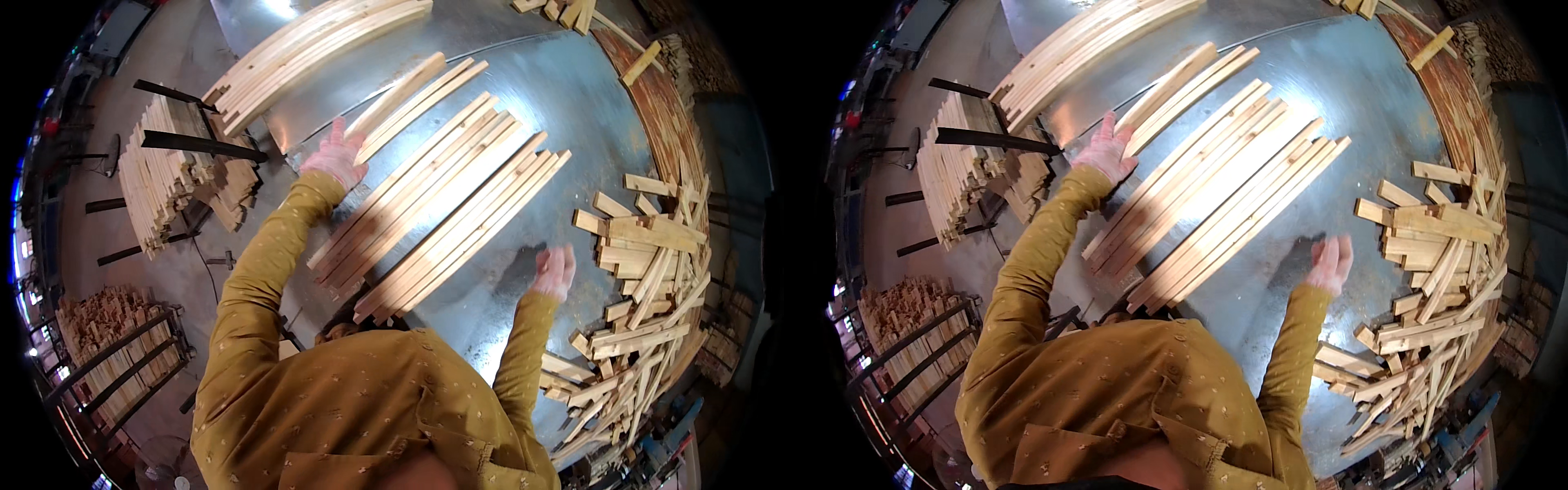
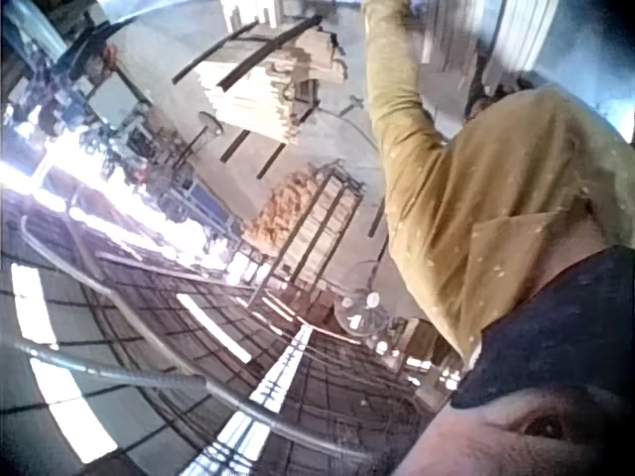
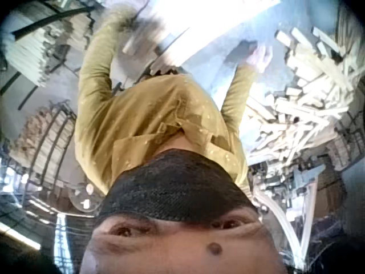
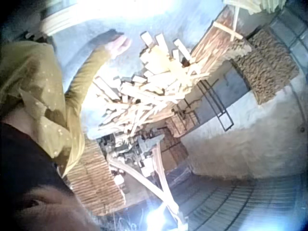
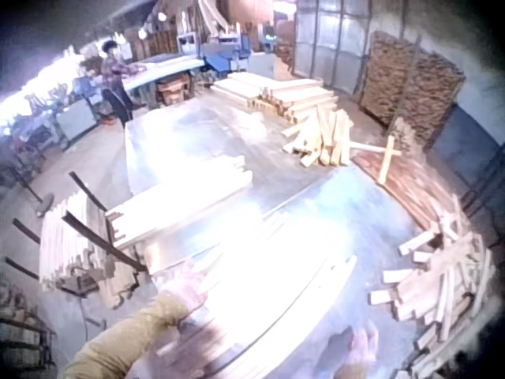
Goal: The person sorts and stacks thin wooden planks on a metal table. They pick up planks from a pile, align them, and place them into a neat stack, occasionally moving the stack to a different location on the table.
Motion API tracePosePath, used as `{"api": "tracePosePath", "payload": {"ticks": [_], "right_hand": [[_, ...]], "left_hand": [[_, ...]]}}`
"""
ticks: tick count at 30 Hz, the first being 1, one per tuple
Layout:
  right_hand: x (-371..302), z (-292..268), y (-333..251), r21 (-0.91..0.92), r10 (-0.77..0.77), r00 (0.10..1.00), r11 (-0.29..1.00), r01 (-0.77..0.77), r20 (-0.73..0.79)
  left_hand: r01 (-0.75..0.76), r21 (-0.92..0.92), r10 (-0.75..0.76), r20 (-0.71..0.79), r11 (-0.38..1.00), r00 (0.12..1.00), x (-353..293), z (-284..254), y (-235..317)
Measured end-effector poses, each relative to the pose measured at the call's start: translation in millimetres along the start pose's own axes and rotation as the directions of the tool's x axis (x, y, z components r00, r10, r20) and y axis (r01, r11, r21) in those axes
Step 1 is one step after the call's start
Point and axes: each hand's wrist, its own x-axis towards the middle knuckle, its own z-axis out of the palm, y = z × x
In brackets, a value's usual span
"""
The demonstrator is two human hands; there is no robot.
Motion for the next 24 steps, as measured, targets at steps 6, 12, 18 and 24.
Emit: {"api": "tracePosePath", "payload": {"ticks": [6,12,18,24], "right_hand": [[-30.5,-40.4,75.6,-0.140,0.105,0.986,0.986,-0.086,0.134],[-61.9,-3.7,96.3,-0.342,0.006,0.974,0.937,0.074,0.228],[-74.2,73.5,75.1,-0.601,-0.008,0.931,0.762,0.243,0.366],[-85.3,81.7,80.0,-0.730,-0.055,0.943,0.619,0.289,0.327]], "left_hand": [[0.008,0.062,-0.002,-0.099,0.998,0.995,12.4,10.1,-15.1],[-0.150,0.115,0.189,-0.594,0.982,0.782,109.2,-78.0,-145.0],[0.048,0.167,0.053,-0.555,0.985,0.830,180.3,-135.4,-170.4],[-0.218,0.380,0.421,-0.607,0.899,0.675,160.0,-92.0,-72.9]]}}
